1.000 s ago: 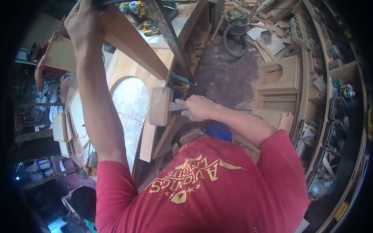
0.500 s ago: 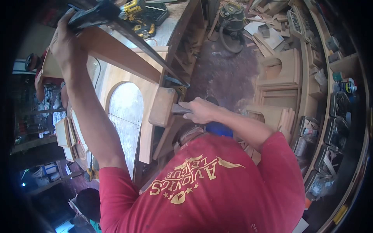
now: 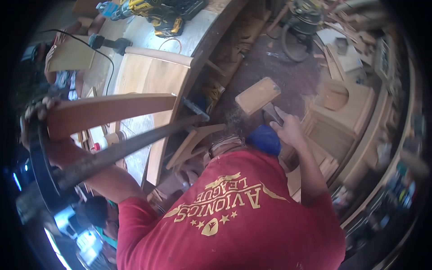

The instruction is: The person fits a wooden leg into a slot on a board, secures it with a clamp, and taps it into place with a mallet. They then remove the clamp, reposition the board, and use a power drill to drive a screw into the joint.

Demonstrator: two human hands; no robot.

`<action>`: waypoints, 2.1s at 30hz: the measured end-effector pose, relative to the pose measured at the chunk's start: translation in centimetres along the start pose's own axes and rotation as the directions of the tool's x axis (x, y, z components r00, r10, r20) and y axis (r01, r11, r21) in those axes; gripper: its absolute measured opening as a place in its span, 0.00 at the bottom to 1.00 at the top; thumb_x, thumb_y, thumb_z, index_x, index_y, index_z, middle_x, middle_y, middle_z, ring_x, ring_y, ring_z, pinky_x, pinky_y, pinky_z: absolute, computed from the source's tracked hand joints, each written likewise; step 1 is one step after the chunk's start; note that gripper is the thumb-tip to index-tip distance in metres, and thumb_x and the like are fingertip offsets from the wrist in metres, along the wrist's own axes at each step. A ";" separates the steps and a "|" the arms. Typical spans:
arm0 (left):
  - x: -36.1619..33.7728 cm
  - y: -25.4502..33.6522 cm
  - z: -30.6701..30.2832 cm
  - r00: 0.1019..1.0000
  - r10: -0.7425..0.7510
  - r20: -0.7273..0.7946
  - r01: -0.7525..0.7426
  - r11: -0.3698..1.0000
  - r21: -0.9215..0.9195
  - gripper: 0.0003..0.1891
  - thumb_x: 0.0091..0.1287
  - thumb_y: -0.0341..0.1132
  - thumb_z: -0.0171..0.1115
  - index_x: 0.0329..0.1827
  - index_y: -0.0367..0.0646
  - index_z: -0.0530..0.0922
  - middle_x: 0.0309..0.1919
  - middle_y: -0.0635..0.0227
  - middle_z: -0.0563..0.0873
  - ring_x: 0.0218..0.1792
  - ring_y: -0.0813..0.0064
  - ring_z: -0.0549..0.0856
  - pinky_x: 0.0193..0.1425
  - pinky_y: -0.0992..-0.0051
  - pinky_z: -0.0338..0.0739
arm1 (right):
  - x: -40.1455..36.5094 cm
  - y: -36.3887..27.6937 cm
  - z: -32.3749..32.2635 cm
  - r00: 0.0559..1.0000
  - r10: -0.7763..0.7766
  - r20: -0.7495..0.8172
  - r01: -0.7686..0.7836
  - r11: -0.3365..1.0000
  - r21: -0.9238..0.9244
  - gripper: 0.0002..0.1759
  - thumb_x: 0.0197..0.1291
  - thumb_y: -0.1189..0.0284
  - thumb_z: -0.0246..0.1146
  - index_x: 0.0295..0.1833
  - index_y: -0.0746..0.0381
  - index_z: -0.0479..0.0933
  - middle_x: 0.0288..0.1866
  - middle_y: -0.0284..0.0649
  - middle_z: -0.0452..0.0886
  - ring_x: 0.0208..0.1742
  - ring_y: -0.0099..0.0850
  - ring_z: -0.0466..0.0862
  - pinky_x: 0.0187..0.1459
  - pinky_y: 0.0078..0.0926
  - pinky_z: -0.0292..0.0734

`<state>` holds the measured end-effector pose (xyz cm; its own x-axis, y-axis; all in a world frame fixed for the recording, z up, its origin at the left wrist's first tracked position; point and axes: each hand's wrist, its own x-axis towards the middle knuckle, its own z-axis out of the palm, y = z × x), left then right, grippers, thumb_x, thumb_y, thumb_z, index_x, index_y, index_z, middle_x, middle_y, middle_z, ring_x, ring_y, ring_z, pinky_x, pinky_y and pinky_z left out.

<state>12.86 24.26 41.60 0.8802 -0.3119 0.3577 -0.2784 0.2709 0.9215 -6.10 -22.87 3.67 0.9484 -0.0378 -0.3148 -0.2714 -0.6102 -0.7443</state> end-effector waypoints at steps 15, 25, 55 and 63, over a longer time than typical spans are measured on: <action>-3.8 -0.1 5.1 0.902 0.054 -0.428 0.045 0.975 0.217 0.25 0.77 0.53 0.47 0.52 0.41 0.83 0.39 0.65 0.81 0.54 0.49 0.82 0.69 0.46 0.70 | 17.2 -7.0 -12.7 0.958 -0.180 0.222 0.210 0.970 -0.120 0.32 0.61 0.72 0.71 0.71 0.68 0.76 0.48 0.61 0.88 0.49 0.49 0.91 0.53 0.38 0.83; -2.7 -1.8 4.7 0.939 0.124 -0.322 -0.070 0.982 0.174 0.26 0.76 0.53 0.48 0.55 0.39 0.82 0.38 0.64 0.83 0.46 0.55 0.82 0.61 0.51 0.71 | 18.2 -10.7 -7.1 0.782 -0.545 0.301 0.559 0.828 0.046 0.33 0.61 0.71 0.72 0.71 0.68 0.76 0.61 0.60 0.84 0.63 0.53 0.85 0.64 0.41 0.80; 0.4 -2.3 3.8 0.988 0.133 -0.078 -0.117 0.975 0.191 0.14 0.76 0.38 0.58 0.45 0.32 0.80 0.26 0.61 0.84 0.30 0.65 0.86 0.40 0.65 0.83 | -6.6 -11.1 5.9 0.763 -0.472 -0.442 0.592 0.785 0.182 0.26 0.52 0.69 0.79 0.54 0.70 0.81 0.39 0.52 0.90 0.35 0.39 0.92 0.39 0.35 0.85; 0.7 -2.2 4.0 0.975 0.213 -0.062 -0.186 0.938 0.291 0.13 0.74 0.41 0.65 0.39 0.39 0.85 0.30 0.74 0.85 0.31 0.85 0.81 0.38 0.80 0.74 | -13.9 -15.2 11.4 0.764 -0.619 -0.181 0.628 0.778 -0.008 0.29 0.56 0.70 0.77 0.62 0.71 0.81 0.40 0.53 0.89 0.38 0.50 0.91 0.41 0.38 0.86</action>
<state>12.51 19.84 40.45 0.8231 -0.1898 0.5352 -0.5368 0.0469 0.8424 -17.05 -4.04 12.65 0.9224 0.2057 0.3271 0.3863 -0.5050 -0.7719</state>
